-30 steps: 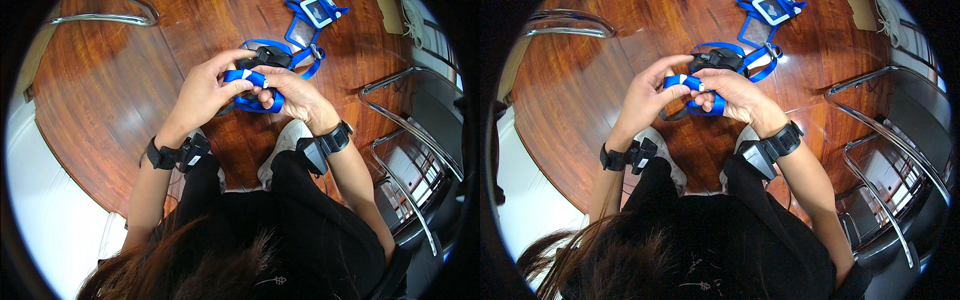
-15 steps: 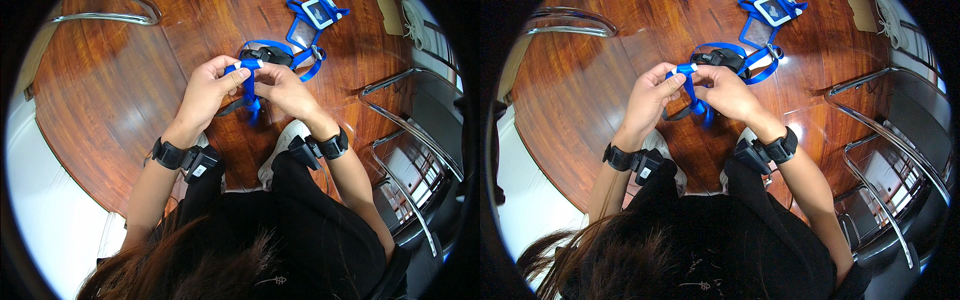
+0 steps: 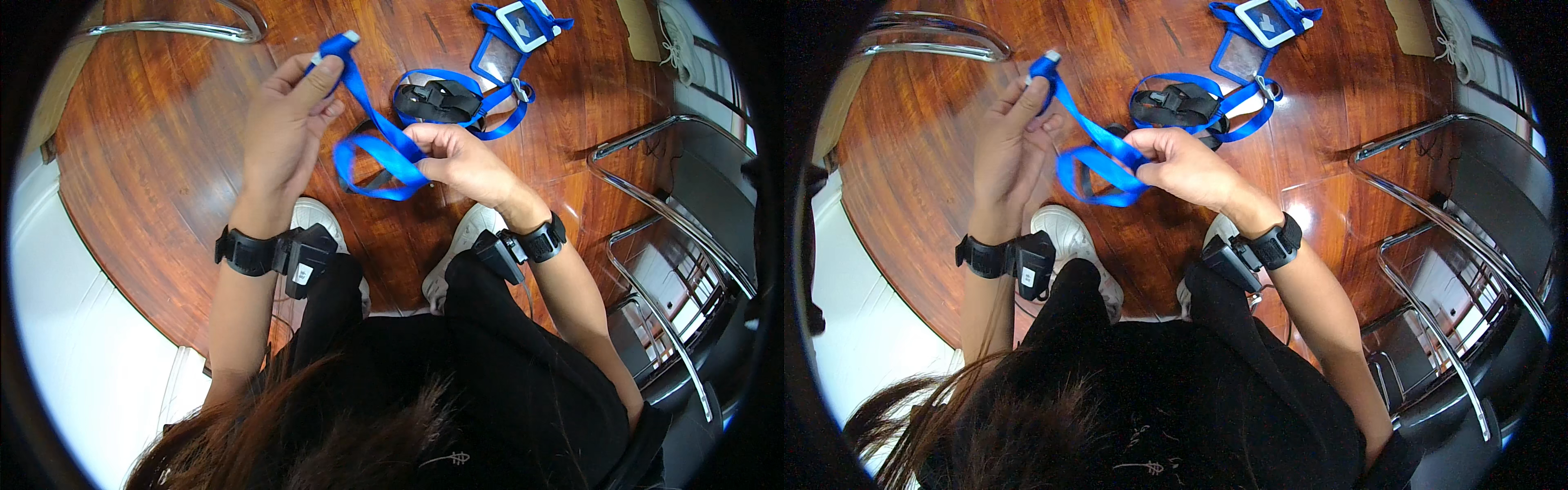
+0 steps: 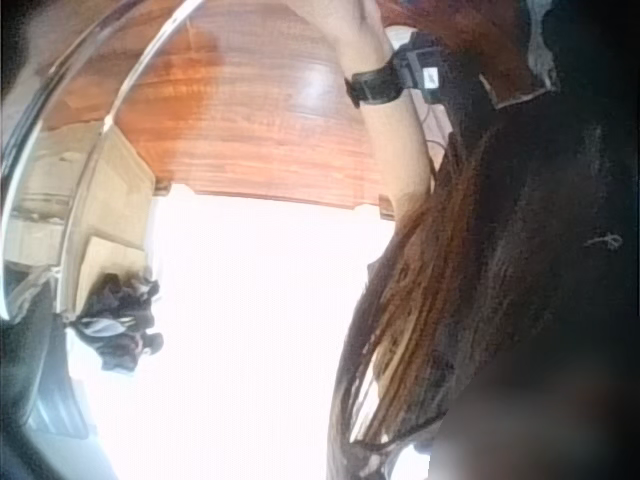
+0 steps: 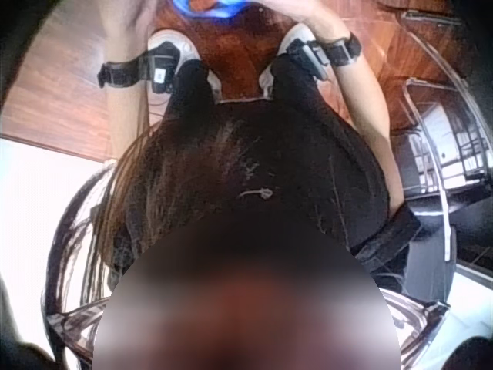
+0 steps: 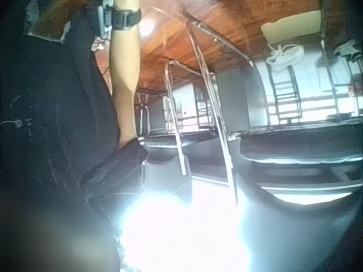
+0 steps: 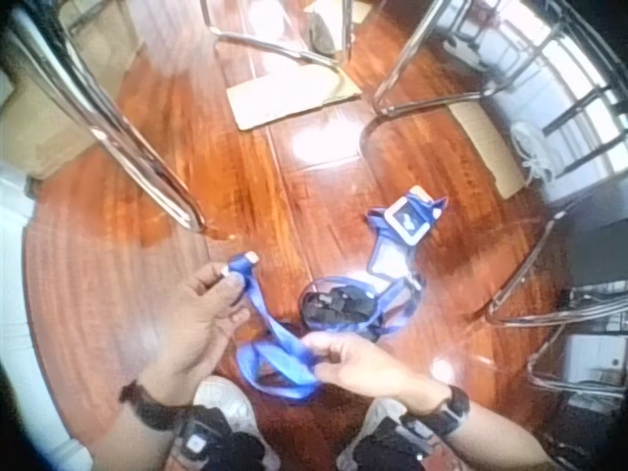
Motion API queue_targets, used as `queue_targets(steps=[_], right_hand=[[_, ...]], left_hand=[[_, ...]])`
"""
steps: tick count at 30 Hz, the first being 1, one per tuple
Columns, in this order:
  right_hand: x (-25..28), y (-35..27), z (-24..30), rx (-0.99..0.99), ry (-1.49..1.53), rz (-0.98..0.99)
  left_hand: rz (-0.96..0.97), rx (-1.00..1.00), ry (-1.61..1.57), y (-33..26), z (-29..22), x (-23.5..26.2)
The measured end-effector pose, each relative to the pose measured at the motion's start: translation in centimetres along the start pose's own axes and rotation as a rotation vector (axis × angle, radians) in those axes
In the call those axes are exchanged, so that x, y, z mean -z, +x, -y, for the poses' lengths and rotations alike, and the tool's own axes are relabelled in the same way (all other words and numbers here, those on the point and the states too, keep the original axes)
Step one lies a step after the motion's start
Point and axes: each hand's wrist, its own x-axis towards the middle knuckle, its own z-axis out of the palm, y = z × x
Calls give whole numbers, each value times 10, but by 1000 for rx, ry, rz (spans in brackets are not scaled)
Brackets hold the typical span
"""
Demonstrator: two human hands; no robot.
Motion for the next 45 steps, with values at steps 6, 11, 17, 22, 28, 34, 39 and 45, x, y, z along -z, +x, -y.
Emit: queue_targets(steps=[6,11,17,22,28,34,39,45], right_hand=[[11,-3,-8,-44,-688,-237],[-6,-19,25,201,-989,-536],[-38,3,36,518,-739,-610],[-52,2,23,417,-514,-738],[-45,-1,22,224,-364,-700],[-35,-2,22,202,-260,-591],[-35,-4,23,265,-367,-658],[-36,-3,26,320,-523,-740]], left_hand=[[-25,-88,22,2,-18,6],[-25,35,58,-9,-3,-8],[58,170,-42,-21,18,-28],[32,262,-62,-22,19,-31],[-36,203,140,-21,27,-34],[-34,11,448,-20,31,-31],[-72,-49,709,-23,32,-34],[-34,-97,825,-30,29,-35]])
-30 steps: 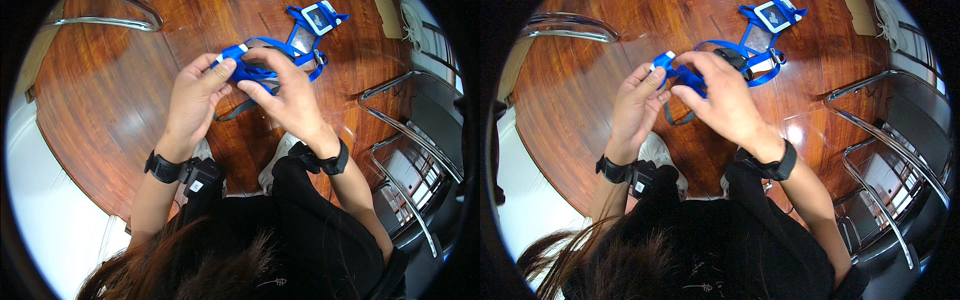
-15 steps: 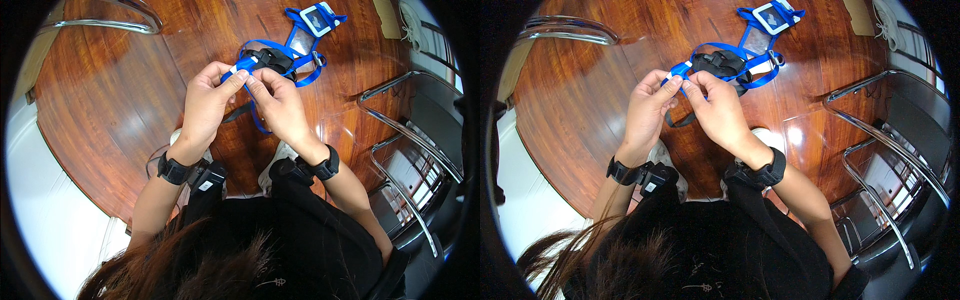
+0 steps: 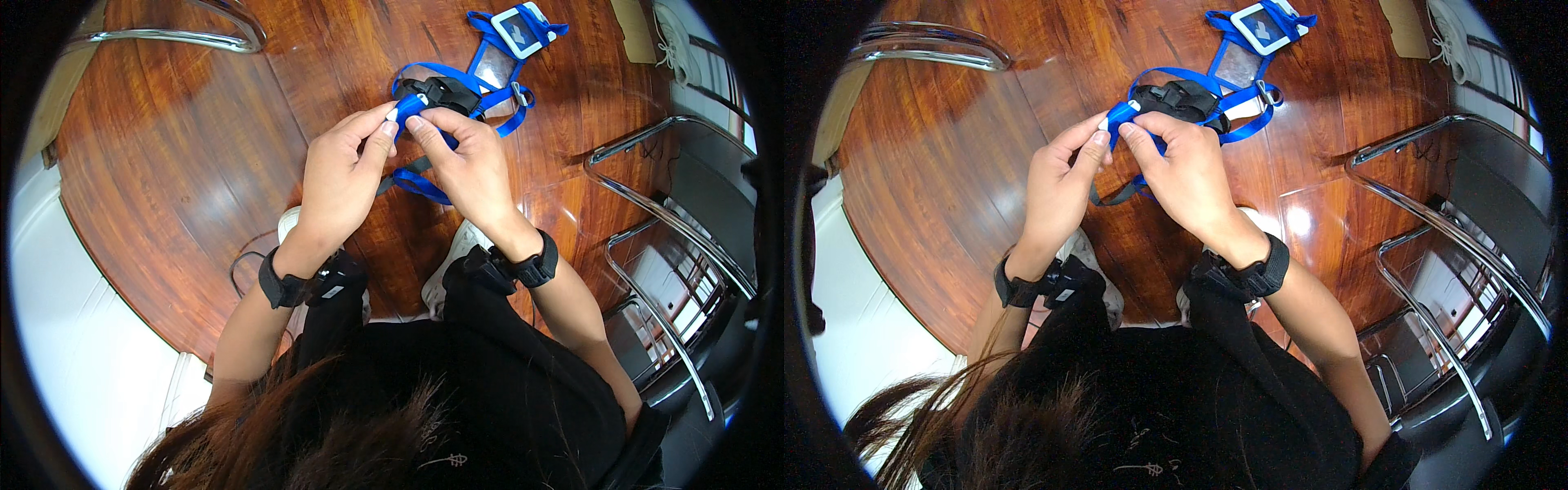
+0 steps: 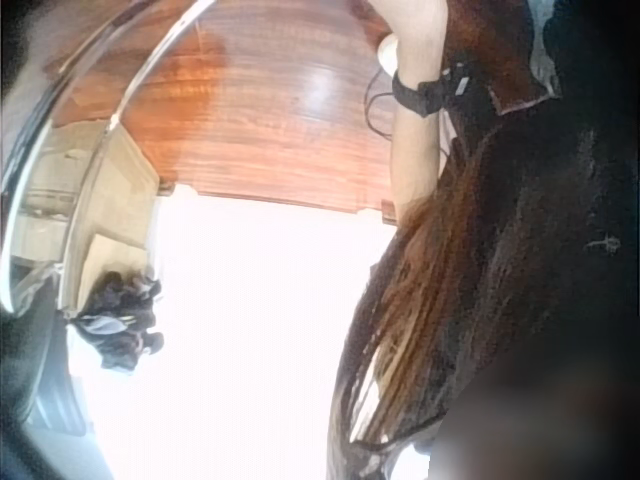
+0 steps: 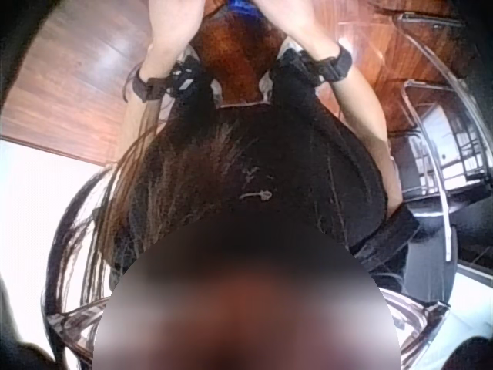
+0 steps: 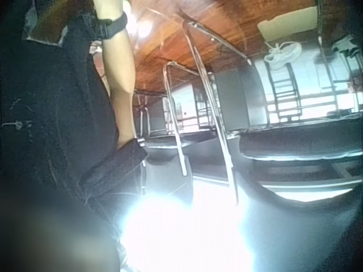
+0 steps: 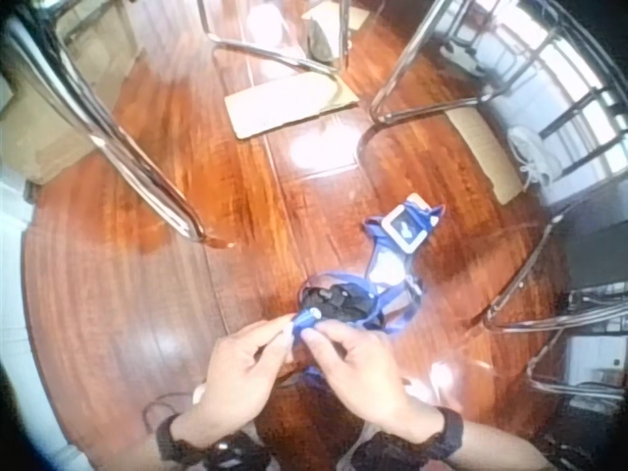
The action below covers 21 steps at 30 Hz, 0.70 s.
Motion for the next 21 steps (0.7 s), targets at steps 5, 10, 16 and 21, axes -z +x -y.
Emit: queue_targets(steps=[5,10,16,21], right_hand=[[-2,0,-1,-84,72,40],[-1,-1,-5,-47,-10,89],[3,-3,-8,-195,84,193],[11,2,-3,-334,251,337]], left_hand=[[105,28,-78,4,-3,11],[150,58,-8,7,-6,16],[19,-562,564,11,6,5],[4,-690,706,11,17,8]])
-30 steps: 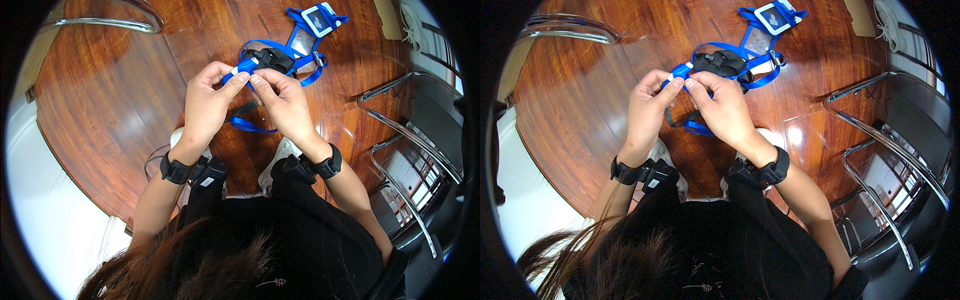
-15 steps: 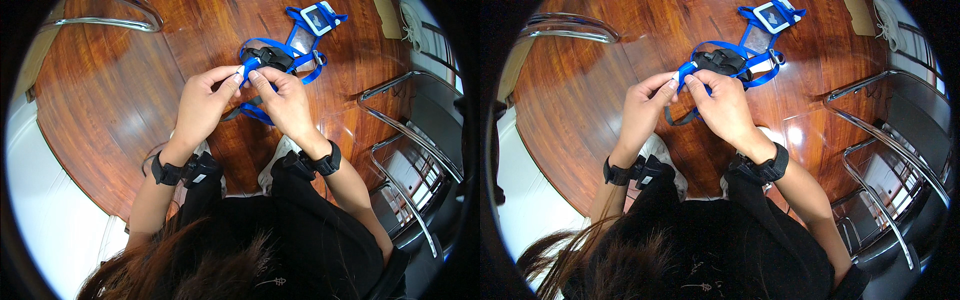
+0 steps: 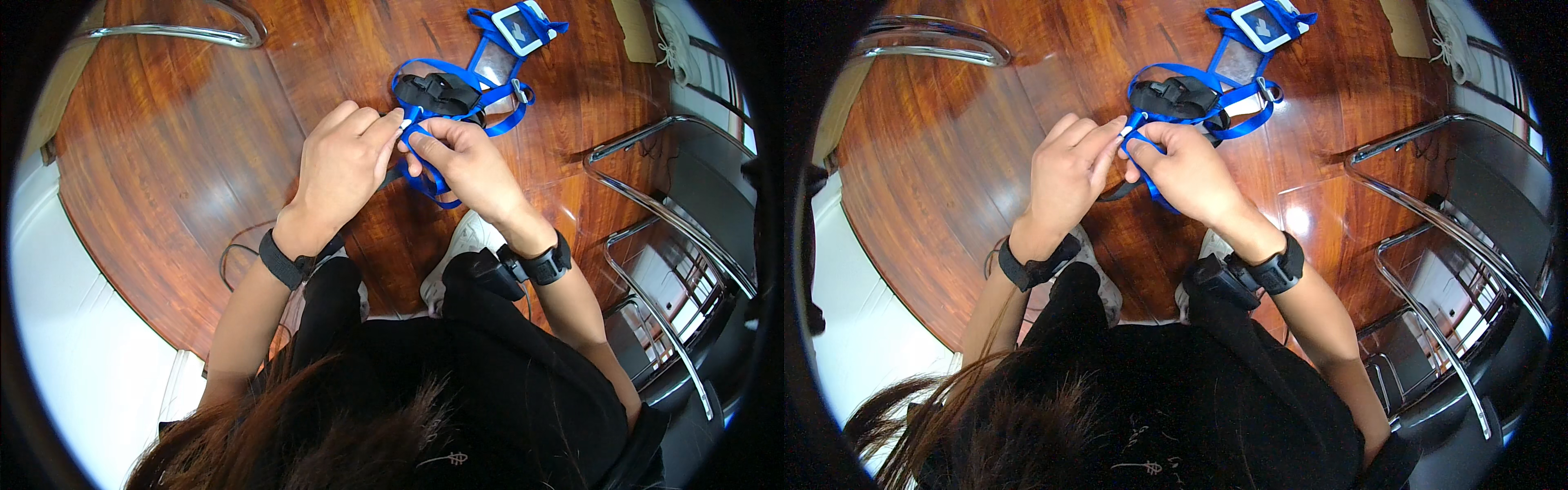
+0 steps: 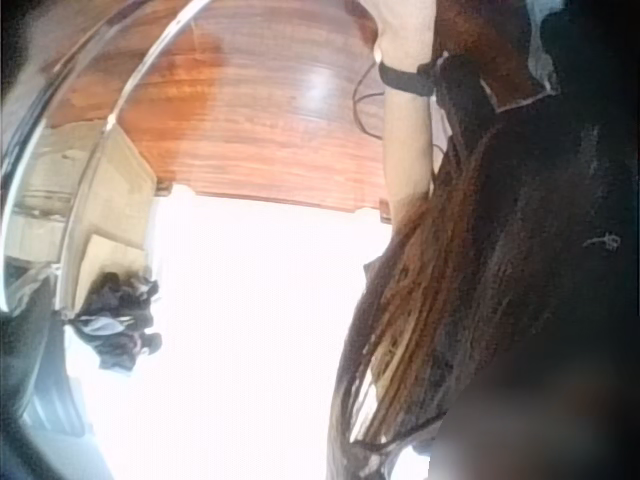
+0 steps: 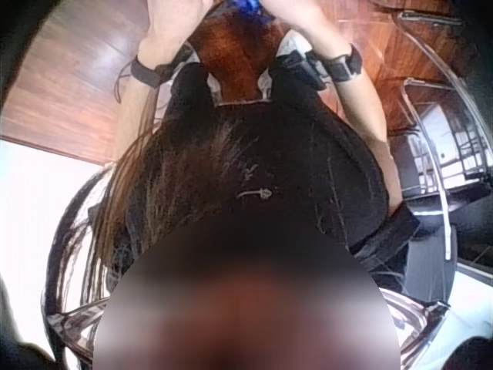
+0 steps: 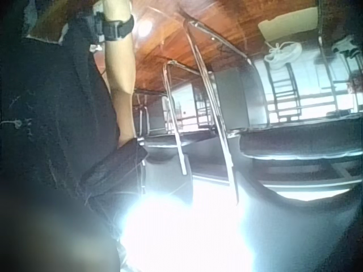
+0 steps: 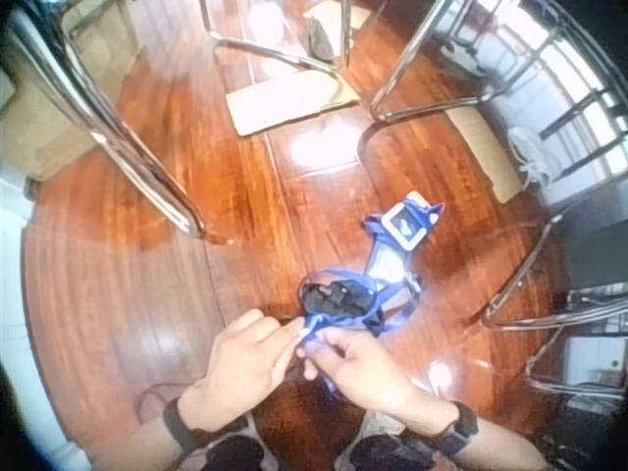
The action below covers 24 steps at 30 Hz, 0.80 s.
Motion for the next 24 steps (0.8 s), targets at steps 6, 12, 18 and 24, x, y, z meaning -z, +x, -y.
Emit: queue_targets(steps=[6,12,18,24], right_hand=[[11,2,6,-197,440,158],[13,2,4,-309,573,173],[36,9,9,-323,980,332],[65,23,19,91,1106,49]], left_hand=[[8,-22,-27,-5,-1,3],[65,-57,-54,-3,0,2],[186,40,-161,-9,5,-2],[311,406,-572,-20,3,0]])
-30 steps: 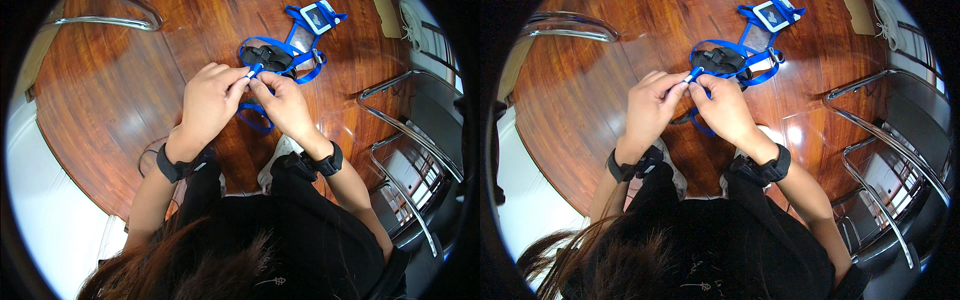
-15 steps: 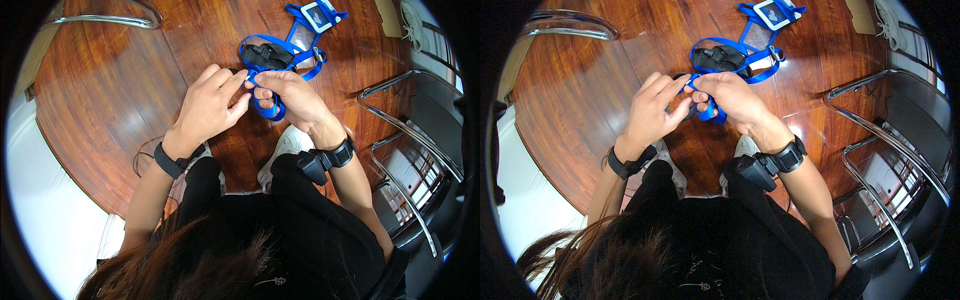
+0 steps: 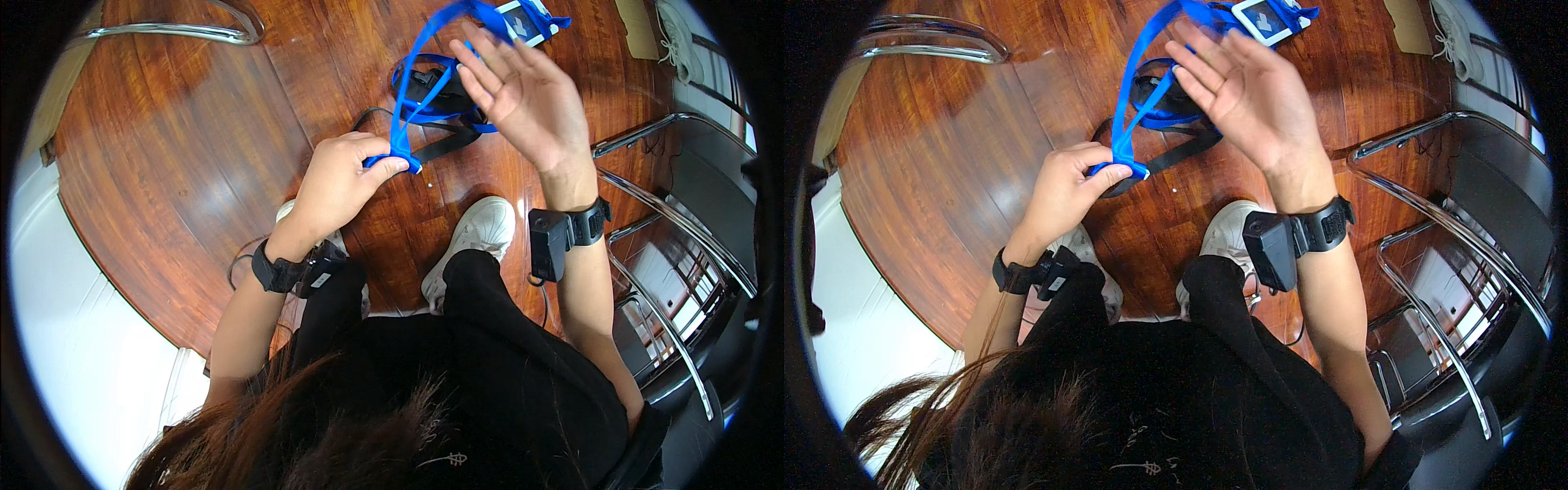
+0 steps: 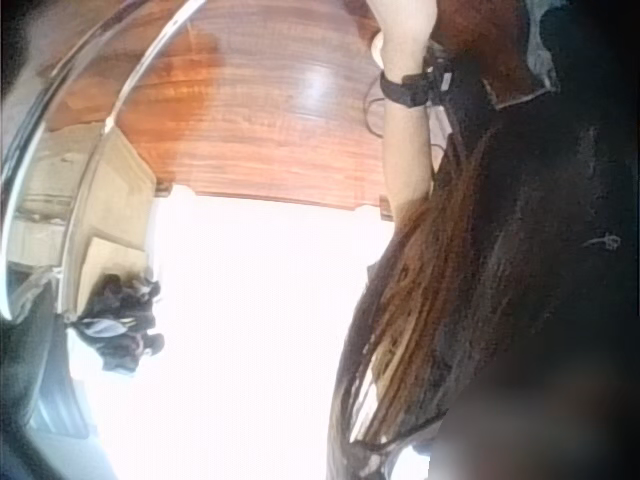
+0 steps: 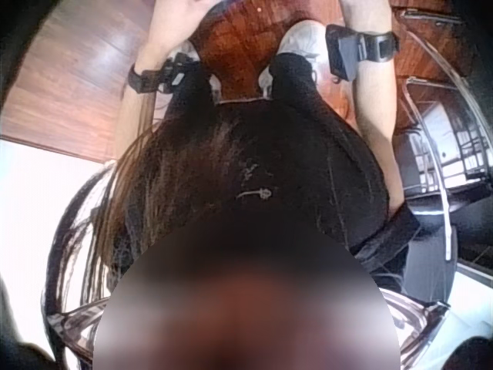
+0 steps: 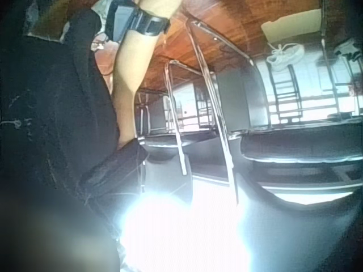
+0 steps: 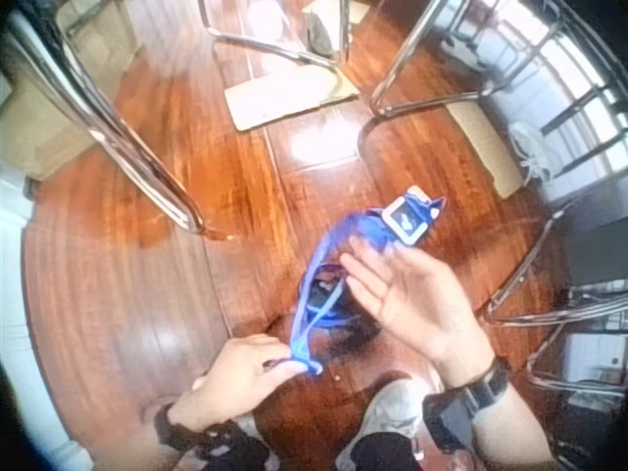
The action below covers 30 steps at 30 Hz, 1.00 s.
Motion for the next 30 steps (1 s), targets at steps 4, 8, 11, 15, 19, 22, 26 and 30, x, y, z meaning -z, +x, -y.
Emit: queue_targets(steps=[4,8,11,15,19,22,26,30], right_hand=[[-3,-3,-7,309,-853,77],[-6,-9,-36,610,-1746,483],[-9,-16,-63,506,-1608,546],[-12,-18,-73,564,-1610,460],[-13,-18,-70,547,-1616,390],[-13,-19,-71,570,-1604,319],[-15,-20,-76,519,-1597,187],[-16,-20,-76,420,-1626,128]], left_hand=[[130,288,-333,1,1,9],[248,315,-466,5,0,26],[301,353,-663,5,-1,36],[325,471,-998,1,-2,39],[373,464,-1186,3,2,38],[348,443,-1258,5,2,37],[313,366,-1236,3,-5,32],[235,347,-1135,3,-11,30]])
